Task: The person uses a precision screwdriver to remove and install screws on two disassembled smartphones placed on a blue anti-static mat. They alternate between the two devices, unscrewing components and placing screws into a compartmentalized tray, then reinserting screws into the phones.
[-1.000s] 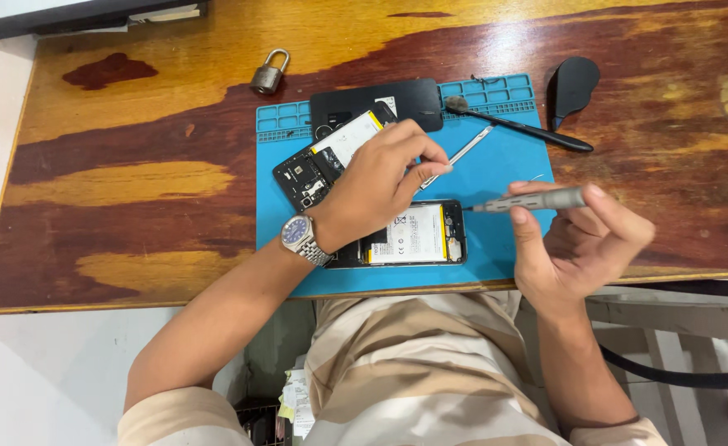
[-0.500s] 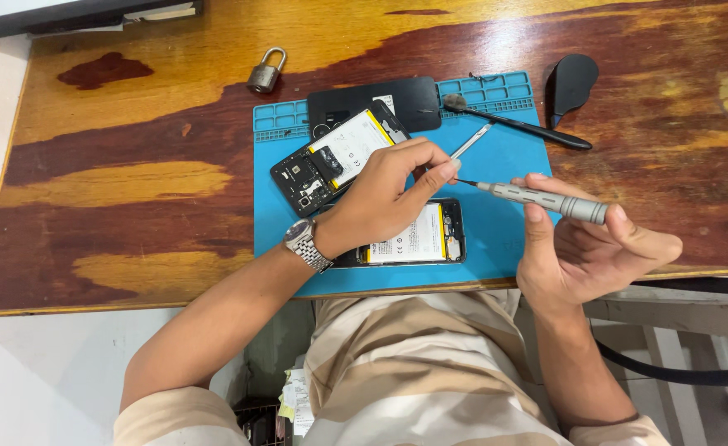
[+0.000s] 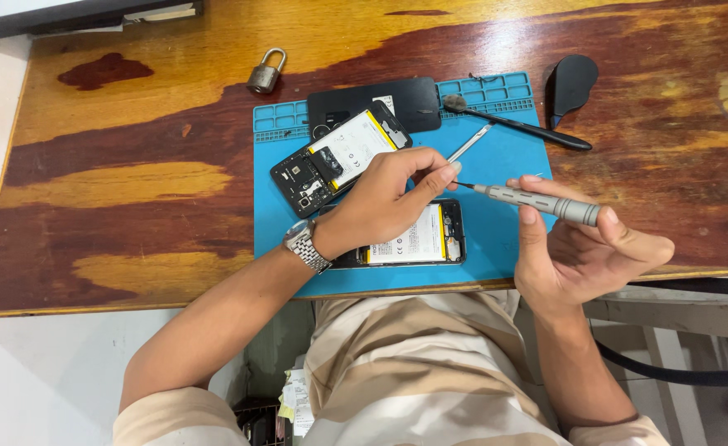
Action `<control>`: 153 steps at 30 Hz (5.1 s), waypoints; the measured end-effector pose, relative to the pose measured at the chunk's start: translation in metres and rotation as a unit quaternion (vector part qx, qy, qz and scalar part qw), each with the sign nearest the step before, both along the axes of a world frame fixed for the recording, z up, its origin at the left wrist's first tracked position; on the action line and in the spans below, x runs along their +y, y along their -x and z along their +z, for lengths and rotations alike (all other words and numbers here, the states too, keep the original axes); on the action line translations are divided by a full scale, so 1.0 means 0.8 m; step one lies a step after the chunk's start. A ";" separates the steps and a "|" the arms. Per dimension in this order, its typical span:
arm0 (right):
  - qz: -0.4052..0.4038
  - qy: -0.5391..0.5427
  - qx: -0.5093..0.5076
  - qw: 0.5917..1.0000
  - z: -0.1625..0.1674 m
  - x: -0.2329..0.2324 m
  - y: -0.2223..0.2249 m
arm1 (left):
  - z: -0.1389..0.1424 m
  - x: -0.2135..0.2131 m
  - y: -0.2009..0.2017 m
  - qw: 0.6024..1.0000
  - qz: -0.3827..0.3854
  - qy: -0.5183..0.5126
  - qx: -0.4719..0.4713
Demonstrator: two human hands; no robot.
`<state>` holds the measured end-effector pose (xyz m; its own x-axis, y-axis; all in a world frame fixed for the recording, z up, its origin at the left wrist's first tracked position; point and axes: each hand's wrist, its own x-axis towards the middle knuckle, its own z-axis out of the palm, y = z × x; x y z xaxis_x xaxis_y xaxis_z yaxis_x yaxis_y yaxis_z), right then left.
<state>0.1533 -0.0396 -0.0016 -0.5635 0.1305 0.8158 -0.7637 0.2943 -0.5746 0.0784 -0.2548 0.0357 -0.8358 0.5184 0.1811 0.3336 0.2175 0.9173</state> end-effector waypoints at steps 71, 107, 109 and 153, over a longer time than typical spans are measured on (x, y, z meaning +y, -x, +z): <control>0.103 -0.113 -0.014 0.988 0.008 0.006 -0.003 | 0.014 -0.029 -0.003 0.952 -0.220 0.103 0.185; 0.141 -0.100 -0.043 0.984 0.019 0.006 0.002 | -0.012 -0.027 0.038 0.889 0.130 0.213 0.383; 0.115 -0.087 -0.025 0.989 0.019 0.006 0.004 | -0.015 -0.020 0.041 0.891 0.143 0.211 0.375; -0.044 -0.049 0.026 0.998 0.011 -0.030 0.019 | -0.008 -0.025 0.036 0.988 -0.010 -0.063 0.144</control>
